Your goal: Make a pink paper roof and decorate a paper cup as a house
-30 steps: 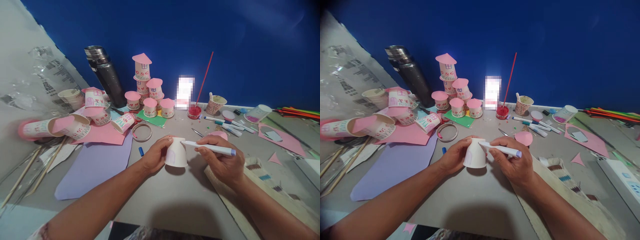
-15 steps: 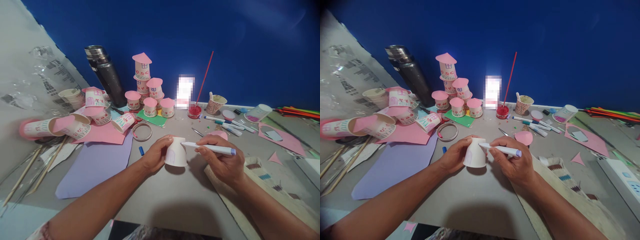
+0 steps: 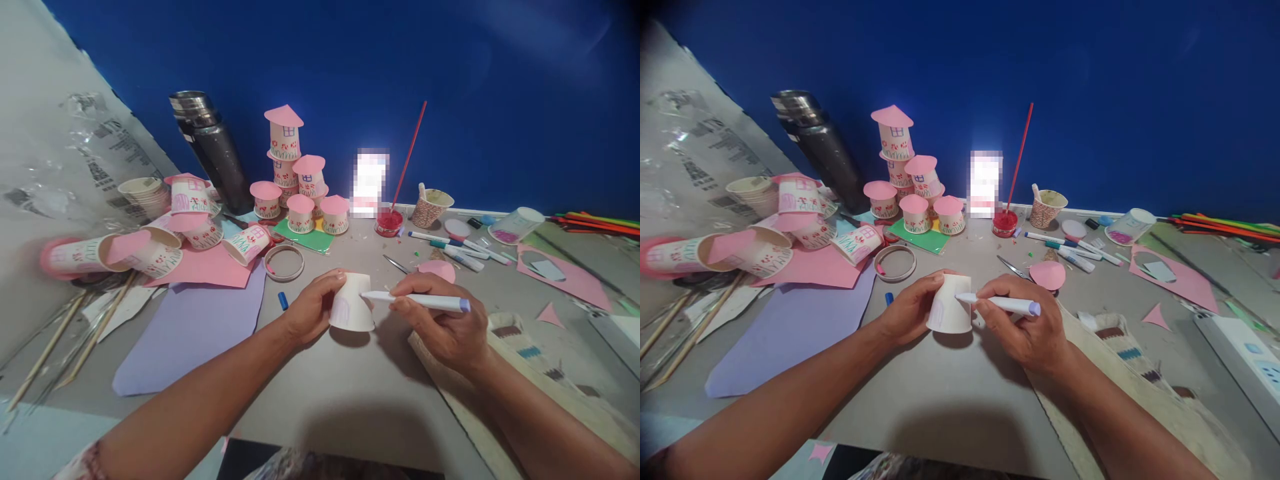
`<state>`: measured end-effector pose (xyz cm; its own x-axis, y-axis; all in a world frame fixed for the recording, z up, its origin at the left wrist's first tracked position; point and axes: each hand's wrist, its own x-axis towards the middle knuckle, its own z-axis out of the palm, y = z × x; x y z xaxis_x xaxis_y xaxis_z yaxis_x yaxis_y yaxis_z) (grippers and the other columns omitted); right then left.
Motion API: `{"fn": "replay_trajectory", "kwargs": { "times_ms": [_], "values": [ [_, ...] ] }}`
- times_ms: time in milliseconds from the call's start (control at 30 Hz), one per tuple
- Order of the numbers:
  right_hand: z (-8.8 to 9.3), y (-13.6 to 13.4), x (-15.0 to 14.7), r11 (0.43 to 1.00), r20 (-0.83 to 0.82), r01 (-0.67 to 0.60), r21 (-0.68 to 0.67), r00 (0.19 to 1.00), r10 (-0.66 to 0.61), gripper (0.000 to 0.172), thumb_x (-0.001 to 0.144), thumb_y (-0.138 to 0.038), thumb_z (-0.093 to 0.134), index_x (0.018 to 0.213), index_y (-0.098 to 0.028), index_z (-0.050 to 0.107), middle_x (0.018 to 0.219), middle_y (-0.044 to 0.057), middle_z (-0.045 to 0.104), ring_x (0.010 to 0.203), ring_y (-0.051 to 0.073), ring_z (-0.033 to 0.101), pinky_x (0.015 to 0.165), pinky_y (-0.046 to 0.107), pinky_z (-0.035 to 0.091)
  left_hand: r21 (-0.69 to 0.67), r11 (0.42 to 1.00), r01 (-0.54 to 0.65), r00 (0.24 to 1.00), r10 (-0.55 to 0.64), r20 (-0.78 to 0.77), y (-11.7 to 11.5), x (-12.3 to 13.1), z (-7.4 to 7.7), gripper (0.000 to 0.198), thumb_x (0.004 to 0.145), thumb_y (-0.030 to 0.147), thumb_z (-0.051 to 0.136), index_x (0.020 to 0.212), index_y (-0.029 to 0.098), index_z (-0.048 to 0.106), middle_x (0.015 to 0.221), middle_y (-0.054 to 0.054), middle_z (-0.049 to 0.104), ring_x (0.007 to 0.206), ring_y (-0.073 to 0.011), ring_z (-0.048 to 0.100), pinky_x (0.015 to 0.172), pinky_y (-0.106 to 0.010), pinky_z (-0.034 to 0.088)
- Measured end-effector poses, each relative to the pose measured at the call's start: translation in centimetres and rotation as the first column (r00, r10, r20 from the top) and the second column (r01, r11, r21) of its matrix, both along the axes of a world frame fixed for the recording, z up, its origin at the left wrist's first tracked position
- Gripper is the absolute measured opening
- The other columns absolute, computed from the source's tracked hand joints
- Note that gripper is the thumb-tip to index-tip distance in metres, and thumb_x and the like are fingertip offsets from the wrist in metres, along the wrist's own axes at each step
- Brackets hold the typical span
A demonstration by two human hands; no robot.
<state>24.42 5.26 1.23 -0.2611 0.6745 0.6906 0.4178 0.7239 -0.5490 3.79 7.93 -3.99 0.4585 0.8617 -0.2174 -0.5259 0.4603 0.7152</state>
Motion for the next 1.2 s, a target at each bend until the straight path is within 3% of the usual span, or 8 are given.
{"fn": "replay_trajectory", "kwargs": {
  "times_ms": [200,400,667,867,1200],
  "values": [
    [-0.2,0.0,0.0,1.000,-0.009,0.012,0.014,1.000,-0.011,0.012,0.092,-0.013,0.064,0.087,-0.022,0.070,0.072,-0.001,0.076,0.056,0.013,0.067,0.051,0.022,0.050,0.014,1.000,0.016,1.000,-0.016,0.003,0.0,0.0,0.0,0.043,0.075,0.041,0.086,0.102,0.010,0.073,0.086,-0.010,0.077,0.076,-0.0248,0.074,0.072,-0.033,0.055],
    [-1.1,0.3,0.2,0.992,-0.053,0.115,0.052,0.992,-0.112,0.009,0.093,-0.015,0.066,0.093,-0.022,0.071,0.077,0.001,0.078,0.065,0.015,0.072,0.061,0.024,0.057,0.029,0.999,0.045,0.999,-0.045,0.003,0.0,-0.1,-0.2,0.043,0.080,0.043,0.082,0.108,0.011,0.073,0.095,-0.015,0.080,0.084,-0.0323,0.077,0.081,-0.042,0.058],
    [-1.0,0.2,0.1,0.994,-0.027,0.103,0.040,0.994,-0.102,0.008,0.095,-0.016,0.066,0.092,-0.022,0.070,0.076,0.000,0.078,0.064,0.014,0.072,0.060,0.022,0.056,0.016,0.999,0.029,0.999,-0.029,-0.040,0.0,-0.2,-0.5,0.045,0.078,0.043,0.082,0.107,0.010,0.076,0.096,-0.016,0.080,0.088,-0.0313,0.075,0.083,-0.039,0.055],
    [-1.1,0.4,0.2,0.997,-0.012,0.075,0.026,0.997,-0.075,0.009,0.095,-0.015,0.066,0.092,-0.023,0.070,0.076,-0.002,0.077,0.064,0.012,0.071,0.060,0.021,0.054,0.016,1.000,0.008,0.999,-0.007,-0.037,0.1,-0.3,-0.6,0.040,0.077,0.039,0.081,0.105,0.010,0.080,0.093,-0.012,0.080,0.085,-0.0251,0.072,0.078,-0.033,0.053],
    [-0.6,0.5,0.3,0.992,-0.005,0.124,0.031,0.992,-0.124,0.012,0.095,-0.016,0.064,0.087,-0.023,0.070,0.072,0.000,0.076,0.060,0.014,0.069,0.054,0.024,0.053,0.003,0.998,0.069,0.997,-0.069,0.042,0.1,-0.6,-0.6,0.041,0.082,0.036,0.075,0.113,0.008,0.078,0.099,-0.017,0.081,0.090,-0.0312,0.076,0.085,-0.040,0.057]
  ]
}}
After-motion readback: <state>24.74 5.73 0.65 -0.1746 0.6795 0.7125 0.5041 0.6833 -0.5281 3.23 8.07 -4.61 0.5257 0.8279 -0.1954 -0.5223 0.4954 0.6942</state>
